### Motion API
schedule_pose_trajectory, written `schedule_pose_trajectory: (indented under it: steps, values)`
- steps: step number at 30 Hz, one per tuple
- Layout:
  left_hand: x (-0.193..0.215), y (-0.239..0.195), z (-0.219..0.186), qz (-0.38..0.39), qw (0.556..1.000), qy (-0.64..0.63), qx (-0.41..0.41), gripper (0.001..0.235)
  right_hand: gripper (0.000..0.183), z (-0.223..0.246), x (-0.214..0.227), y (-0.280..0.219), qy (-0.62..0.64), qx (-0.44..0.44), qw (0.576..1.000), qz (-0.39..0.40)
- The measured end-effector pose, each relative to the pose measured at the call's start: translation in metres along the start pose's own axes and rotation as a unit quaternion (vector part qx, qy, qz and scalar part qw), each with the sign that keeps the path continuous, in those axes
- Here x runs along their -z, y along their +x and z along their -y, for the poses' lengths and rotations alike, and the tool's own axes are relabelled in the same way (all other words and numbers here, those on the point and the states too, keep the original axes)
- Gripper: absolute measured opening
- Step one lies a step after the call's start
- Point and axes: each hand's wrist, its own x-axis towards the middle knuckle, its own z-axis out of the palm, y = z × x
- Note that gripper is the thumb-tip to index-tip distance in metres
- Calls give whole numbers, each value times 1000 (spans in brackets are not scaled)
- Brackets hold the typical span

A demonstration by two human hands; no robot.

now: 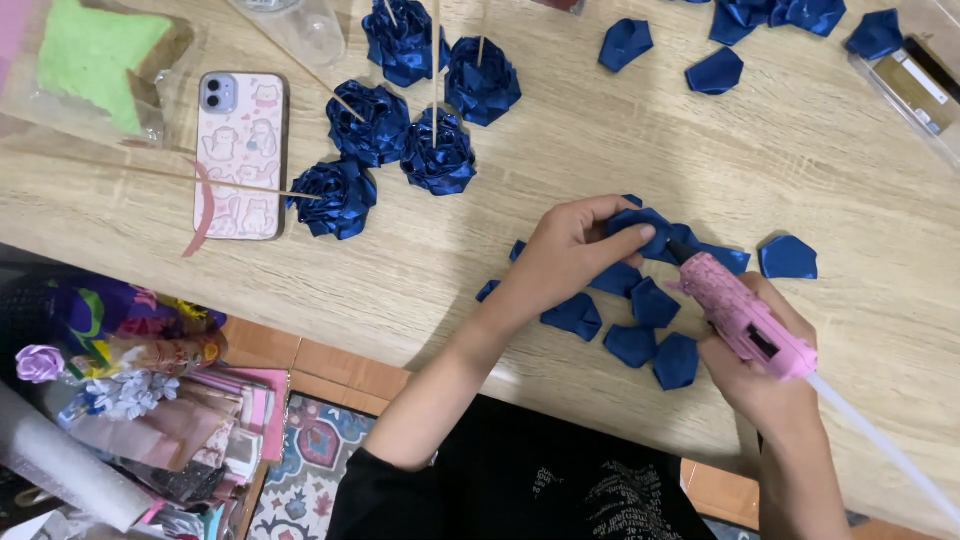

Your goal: The person arranges blue satin petal pieces on a wooden table, then uses a pink hot glue gun to apply glue and attach the pieces together into a layered cluster. Several finished blue satin flowers on wooden sticks are visible nearby.

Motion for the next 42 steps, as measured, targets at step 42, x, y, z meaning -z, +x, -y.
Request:
schedule_pose_trajectory:
  steps: [42]
  values:
    - [5, -3, -10, -79, 996, -2, -49, 27, 39, -155, 110, 45, 95, -138, 968, -189]
